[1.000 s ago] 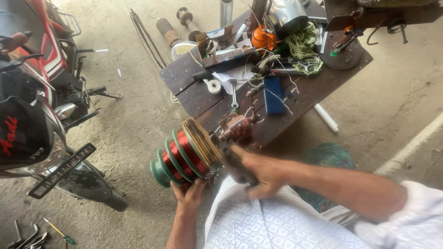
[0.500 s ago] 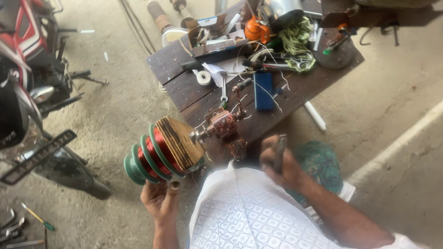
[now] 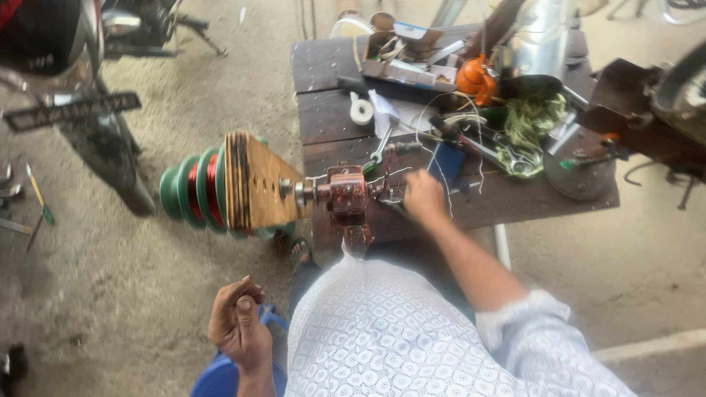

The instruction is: The person winds red copper wire onto a green plastic spool mounted on a wooden jig, using both hands to guide the wire and a wrench to tighten the assembly. The person then removes the wound coil from the jig and holds it.

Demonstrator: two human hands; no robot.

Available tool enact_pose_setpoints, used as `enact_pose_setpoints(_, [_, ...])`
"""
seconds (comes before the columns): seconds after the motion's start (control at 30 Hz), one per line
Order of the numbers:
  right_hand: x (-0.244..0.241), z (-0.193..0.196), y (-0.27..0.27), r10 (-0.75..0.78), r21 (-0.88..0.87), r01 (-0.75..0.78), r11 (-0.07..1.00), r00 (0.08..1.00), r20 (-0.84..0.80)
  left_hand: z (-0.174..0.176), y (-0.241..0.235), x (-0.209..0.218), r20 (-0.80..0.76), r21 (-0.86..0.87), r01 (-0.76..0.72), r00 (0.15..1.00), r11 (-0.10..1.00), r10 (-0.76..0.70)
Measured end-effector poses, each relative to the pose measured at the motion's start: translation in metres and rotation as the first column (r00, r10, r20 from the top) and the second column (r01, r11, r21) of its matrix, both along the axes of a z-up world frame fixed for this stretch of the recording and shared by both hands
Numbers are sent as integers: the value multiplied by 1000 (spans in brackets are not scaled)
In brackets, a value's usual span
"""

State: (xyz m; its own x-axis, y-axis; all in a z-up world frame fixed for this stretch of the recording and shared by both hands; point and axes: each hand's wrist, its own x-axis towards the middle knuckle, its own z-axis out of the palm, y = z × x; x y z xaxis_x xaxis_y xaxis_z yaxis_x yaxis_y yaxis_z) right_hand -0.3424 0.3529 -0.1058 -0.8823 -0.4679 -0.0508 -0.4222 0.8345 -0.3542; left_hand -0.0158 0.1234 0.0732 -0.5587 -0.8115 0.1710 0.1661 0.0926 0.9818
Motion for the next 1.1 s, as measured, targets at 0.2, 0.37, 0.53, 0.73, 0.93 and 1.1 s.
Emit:
enact_pose_setpoints(0.2, [-88, -28, -43, 357, 167, -365, 916, 931, 76, -21, 61, 25, 149, 99, -117, 984, 988, 102])
enact_pose_setpoints(0.37, [-89, -6, -69, 486, 197, -518, 832, 853, 191, -26, 88, 44, 348, 10, -249, 909, 968, 230])
enact_pose_setpoints(0.53, [-98, 6, -79, 508, 306, -545, 781, 838, 197, -20, 98, 42, 303, 40, -301, 912, 953, 276])
enact_pose_setpoints(0.73, [-96, 1, -63, 589, 363, -596, 716, 795, 144, -9, 87, 33, 368, -19, -203, 909, 979, 196])
enact_pose_setpoints(0.93, [-100, 20, -17, 151, -315, -243, 918, 945, -289, -9, 73, 25, 307, 194, -50, 952, 980, -12])
enact_pose_setpoints(1.1, [-84, 117, 37, -43, -832, 479, 280, 872, 487, -6, 53, -1, 360, 235, 201, 891, 951, -277])
